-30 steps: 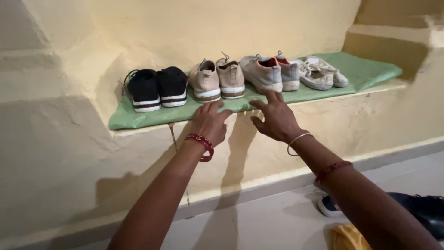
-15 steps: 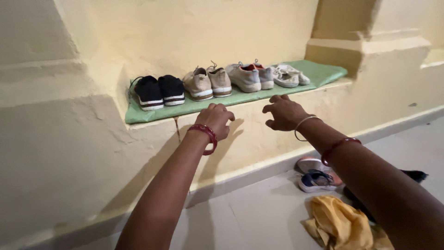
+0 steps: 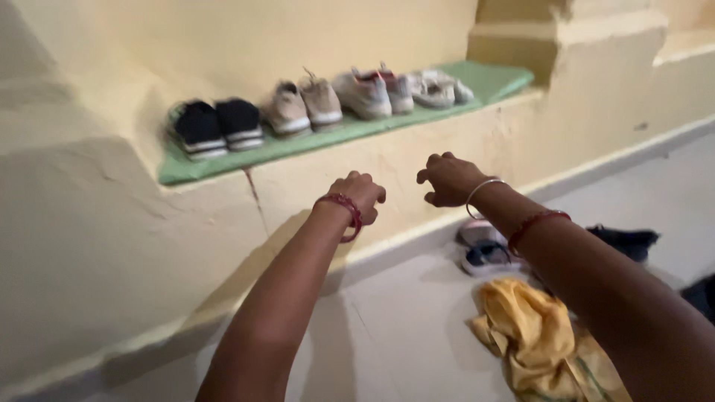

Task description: The person sits on the floor and wipes a pair of white canvas shoes with a yellow cloth, then places them on a raised ledge. The person then wipes a pair of orange and blue running shoes with the same cloth and places them on the floor.

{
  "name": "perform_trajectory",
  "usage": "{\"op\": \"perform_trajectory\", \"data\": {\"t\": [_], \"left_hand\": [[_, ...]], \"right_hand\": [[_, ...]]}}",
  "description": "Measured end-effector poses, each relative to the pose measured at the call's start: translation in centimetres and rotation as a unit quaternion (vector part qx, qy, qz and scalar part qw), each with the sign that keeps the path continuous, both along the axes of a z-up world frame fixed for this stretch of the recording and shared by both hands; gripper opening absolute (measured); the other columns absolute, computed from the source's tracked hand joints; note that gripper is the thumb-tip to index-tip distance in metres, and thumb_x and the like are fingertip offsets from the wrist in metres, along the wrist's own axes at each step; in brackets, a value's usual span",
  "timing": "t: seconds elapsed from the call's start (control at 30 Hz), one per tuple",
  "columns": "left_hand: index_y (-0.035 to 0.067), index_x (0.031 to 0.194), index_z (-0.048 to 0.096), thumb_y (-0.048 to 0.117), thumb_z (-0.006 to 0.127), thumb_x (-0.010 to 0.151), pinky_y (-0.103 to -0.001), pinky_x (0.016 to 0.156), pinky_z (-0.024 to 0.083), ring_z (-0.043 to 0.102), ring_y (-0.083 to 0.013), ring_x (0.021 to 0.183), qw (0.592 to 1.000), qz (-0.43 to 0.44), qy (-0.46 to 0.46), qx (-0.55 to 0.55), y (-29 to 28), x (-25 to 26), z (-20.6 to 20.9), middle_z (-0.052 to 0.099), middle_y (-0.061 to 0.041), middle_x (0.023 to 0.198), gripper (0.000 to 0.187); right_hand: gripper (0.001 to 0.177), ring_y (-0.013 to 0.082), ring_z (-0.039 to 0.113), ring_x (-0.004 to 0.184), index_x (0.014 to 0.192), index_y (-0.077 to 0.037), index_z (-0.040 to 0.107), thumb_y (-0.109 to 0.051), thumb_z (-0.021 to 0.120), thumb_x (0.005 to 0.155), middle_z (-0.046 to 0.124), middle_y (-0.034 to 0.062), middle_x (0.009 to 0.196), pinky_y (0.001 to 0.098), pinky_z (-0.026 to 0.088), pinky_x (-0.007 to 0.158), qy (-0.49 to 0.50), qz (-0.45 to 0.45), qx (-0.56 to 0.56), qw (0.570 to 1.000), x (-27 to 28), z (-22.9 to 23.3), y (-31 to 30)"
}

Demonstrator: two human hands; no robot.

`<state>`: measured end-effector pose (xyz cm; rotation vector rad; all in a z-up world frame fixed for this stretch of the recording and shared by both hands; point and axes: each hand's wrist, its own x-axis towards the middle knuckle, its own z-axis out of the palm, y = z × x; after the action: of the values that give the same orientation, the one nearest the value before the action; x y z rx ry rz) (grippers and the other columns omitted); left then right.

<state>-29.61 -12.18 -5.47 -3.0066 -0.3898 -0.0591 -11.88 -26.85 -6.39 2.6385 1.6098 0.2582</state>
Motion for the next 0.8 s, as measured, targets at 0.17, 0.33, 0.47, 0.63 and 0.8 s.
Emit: {"op": "perform_trajectory", "data": {"t": [0.17, 0.33, 0.47, 0.63, 0.8], "left_hand": [[0.023, 0.127, 0.071, 0.019, 0.07, 0.089, -0.044, 0.107, 0.048, 0.052, -0.0282, 0.131, 0.998, -0.019, 0.061, -0.015, -0.1, 6.8, -4.9, 0.062, -0.008, 0.133, 0.038], [0.023, 0.128, 0.071, 0.009, 0.068, 0.086, -0.043, 0.106, 0.05, 0.053, -0.0285, 0.131, 0.993, -0.056, 0.088, -0.05, -1.7, 13.9, -11.3, 0.063, -0.008, 0.134, 0.044], [0.024, 0.127, 0.071, 0.009, 0.066, 0.086, -0.044, 0.106, 0.05, 0.053, -0.0292, 0.131, 0.988, -0.078, 0.101, -0.092, -3.0, 18.2, -16.2, 0.062, -0.009, 0.134, 0.043], [0.023, 0.125, 0.072, 0.009, 0.065, 0.086, -0.045, 0.107, 0.049, 0.053, -0.0308, 0.131, 0.981, -0.112, 0.102, -0.123, -3.1, 21.1, -21.1, 0.062, -0.01, 0.134, 0.042], [0.024, 0.125, 0.072, 0.008, 0.065, 0.085, -0.045, 0.108, 0.049, 0.053, -0.0302, 0.132, 0.975, -0.094, 0.125, -0.157, -2.6, 22.4, -25.1, 0.064, -0.009, 0.133, 0.044]], "right_hand": [[0.043, 0.0308, 0.055, 0.128, 0.127, -0.022, 0.069, -0.025, 0.075, 0.084, 0.059, 0.0076, 0.137, 0.0434, 0.05, 0.105, 0.051, 0.001, -0.007, 0.999, 4.5, -5.4, -1.5], [0.041, 0.0329, 0.063, 0.12, 0.128, -0.021, 0.068, -0.026, 0.074, 0.088, 0.063, 0.0106, 0.133, 0.0436, 0.05, 0.104, 0.169, -0.053, -0.011, 0.984, 10.3, -12.0, -4.5], [0.041, 0.0315, 0.068, 0.115, 0.123, -0.019, 0.072, -0.024, 0.075, 0.083, 0.071, 0.0101, 0.125, 0.0416, 0.053, 0.101, 0.194, -0.014, 0.002, 0.981, 14.4, -19.2, -6.9], [0.046, 0.0348, 0.065, 0.113, 0.123, -0.016, 0.07, -0.031, 0.08, 0.081, 0.069, 0.0147, 0.12, 0.0447, 0.051, 0.099, 0.2, 0.003, -0.021, 0.98, 17.3, -28.1, -9.2], [0.068, 0.0377, 0.057, 0.12, 0.132, -0.019, 0.062, -0.044, 0.088, 0.074, 0.058, 0.0148, 0.131, 0.0468, 0.05, 0.098, 0.215, -0.104, -0.176, 0.955, 18.2, -33.2, -10.5]]}}
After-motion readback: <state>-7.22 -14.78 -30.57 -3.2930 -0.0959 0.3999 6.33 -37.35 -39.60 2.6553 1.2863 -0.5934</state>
